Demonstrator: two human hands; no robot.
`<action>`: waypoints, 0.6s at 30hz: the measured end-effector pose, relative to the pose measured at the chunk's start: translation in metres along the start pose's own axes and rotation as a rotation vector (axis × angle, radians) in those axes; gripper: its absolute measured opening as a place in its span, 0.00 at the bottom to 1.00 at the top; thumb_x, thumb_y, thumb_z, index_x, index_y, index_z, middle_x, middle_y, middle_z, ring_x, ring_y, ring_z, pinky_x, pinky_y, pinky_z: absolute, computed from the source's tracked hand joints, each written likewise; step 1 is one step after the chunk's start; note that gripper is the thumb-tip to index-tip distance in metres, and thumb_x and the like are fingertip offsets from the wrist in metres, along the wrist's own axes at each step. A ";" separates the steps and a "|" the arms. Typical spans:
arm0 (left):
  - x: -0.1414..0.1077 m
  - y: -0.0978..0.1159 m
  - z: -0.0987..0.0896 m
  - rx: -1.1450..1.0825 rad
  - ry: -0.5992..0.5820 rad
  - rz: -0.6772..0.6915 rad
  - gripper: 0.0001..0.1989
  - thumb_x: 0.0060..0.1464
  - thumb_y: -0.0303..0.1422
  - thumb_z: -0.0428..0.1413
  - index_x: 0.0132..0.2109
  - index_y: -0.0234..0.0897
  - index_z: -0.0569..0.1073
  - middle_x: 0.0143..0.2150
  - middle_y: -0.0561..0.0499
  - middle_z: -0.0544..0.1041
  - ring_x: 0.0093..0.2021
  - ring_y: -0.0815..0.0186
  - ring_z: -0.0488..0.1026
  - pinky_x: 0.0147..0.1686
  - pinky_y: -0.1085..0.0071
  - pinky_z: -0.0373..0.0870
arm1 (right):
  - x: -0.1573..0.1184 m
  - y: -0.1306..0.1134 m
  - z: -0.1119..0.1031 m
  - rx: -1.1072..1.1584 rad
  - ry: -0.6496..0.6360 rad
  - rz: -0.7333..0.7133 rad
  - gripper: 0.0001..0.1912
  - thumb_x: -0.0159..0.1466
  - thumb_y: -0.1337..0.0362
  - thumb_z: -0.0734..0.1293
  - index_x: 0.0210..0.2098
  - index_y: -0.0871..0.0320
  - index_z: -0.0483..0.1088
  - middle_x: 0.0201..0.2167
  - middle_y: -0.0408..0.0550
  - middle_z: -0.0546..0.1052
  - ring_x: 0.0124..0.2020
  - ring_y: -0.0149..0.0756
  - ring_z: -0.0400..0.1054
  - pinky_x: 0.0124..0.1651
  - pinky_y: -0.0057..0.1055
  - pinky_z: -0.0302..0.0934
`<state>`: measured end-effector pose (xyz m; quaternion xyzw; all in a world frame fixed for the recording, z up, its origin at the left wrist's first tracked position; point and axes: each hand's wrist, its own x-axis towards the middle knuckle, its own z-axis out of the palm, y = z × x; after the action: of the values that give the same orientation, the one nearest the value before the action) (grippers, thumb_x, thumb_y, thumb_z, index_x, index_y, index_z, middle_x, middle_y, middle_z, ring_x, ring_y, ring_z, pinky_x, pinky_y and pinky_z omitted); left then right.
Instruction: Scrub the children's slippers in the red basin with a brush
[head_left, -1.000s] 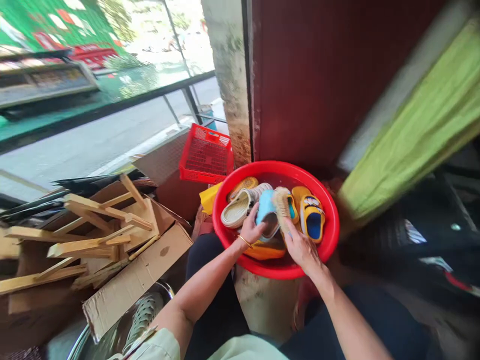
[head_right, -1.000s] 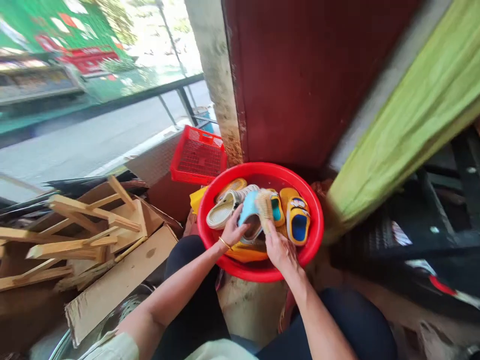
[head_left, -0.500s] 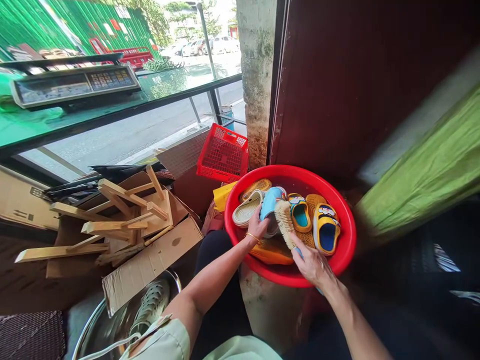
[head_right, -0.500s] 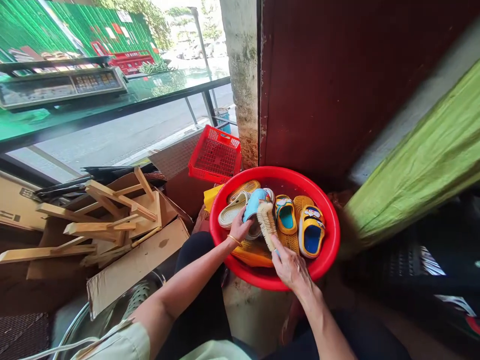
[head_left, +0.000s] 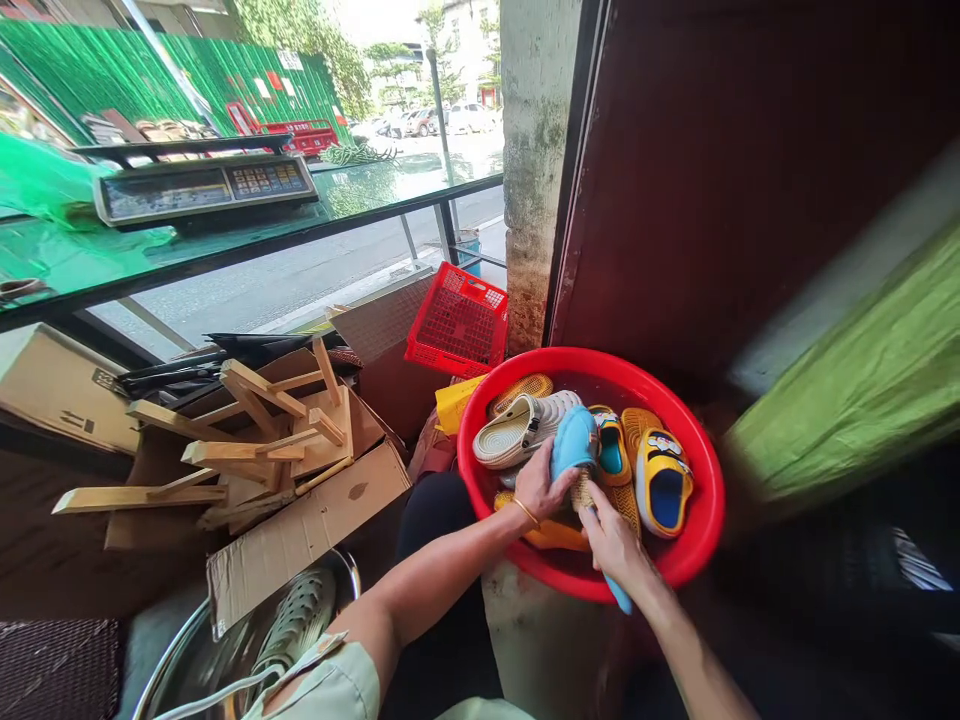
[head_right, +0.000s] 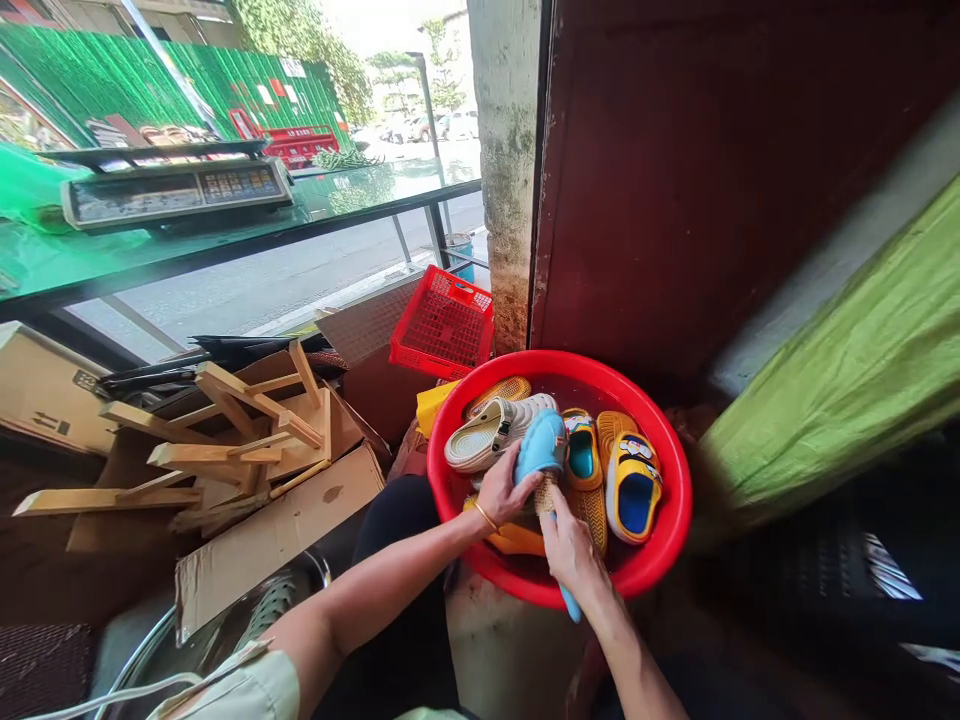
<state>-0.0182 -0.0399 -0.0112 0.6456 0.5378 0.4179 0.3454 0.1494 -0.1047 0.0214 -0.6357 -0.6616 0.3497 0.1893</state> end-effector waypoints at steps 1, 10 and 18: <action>-0.006 0.000 0.005 0.016 -0.019 0.007 0.39 0.58 0.50 0.59 0.71 0.39 0.61 0.66 0.38 0.71 0.64 0.47 0.71 0.65 0.52 0.67 | 0.008 -0.002 0.001 0.020 0.013 0.040 0.31 0.73 0.58 0.52 0.71 0.60 0.59 0.34 0.52 0.83 0.21 0.37 0.75 0.30 0.31 0.68; 0.013 0.006 -0.012 0.072 0.111 -0.065 0.36 0.62 0.50 0.53 0.72 0.40 0.62 0.64 0.38 0.74 0.62 0.45 0.73 0.63 0.50 0.66 | -0.007 -0.001 -0.004 0.127 -0.194 0.019 0.32 0.70 0.53 0.57 0.71 0.54 0.62 0.25 0.42 0.78 0.15 0.33 0.67 0.20 0.27 0.61; 0.008 0.008 -0.007 0.024 0.051 0.000 0.37 0.60 0.50 0.57 0.71 0.43 0.62 0.66 0.40 0.73 0.63 0.47 0.72 0.63 0.52 0.66 | -0.008 0.003 -0.014 0.057 -0.097 0.027 0.31 0.71 0.54 0.57 0.71 0.53 0.64 0.26 0.44 0.79 0.17 0.33 0.69 0.25 0.27 0.64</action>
<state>-0.0206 -0.0339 0.0000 0.6389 0.5514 0.4276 0.3239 0.1623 -0.1097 0.0302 -0.6213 -0.6512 0.4010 0.1704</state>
